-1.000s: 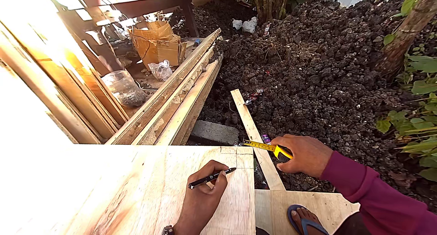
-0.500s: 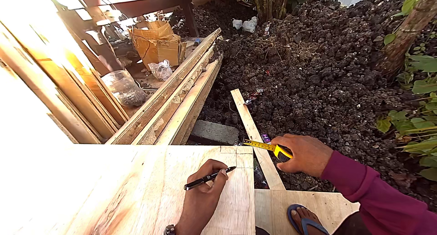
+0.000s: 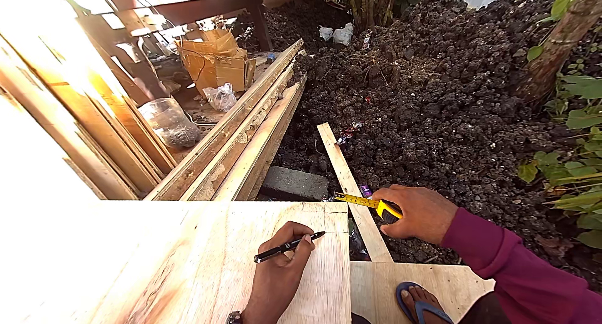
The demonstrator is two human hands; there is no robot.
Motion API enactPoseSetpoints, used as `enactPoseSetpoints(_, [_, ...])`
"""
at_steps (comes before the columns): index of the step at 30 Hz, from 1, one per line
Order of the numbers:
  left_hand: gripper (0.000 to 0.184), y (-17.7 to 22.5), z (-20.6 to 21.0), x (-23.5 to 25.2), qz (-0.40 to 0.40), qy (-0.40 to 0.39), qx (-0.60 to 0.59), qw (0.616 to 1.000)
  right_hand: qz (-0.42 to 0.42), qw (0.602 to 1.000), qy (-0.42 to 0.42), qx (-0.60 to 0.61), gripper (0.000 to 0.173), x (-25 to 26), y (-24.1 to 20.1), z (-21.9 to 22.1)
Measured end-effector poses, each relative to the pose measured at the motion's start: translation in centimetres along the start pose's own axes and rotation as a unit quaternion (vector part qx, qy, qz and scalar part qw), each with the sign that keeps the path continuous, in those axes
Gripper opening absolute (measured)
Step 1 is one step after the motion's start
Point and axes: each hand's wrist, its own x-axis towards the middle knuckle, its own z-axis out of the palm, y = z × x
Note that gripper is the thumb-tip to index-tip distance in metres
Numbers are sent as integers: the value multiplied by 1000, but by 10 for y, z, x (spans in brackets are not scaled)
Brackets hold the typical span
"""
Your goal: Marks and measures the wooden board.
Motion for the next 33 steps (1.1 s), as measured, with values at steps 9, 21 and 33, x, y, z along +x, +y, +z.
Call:
enactPoseSetpoints(9, [15,-1,1,0,7,7,15,1000,-1,1000,1,-3,59,-1,-1,0])
enactPoseSetpoints(21, [23,0,-8,8,-45,89,-85,991,2,1000,-1,-6,60,0,0,0])
enactPoseSetpoints(33, [20,-3,-8,10,-56,98,-98,989,4,1000,4,-1,61,-1,-1,0])
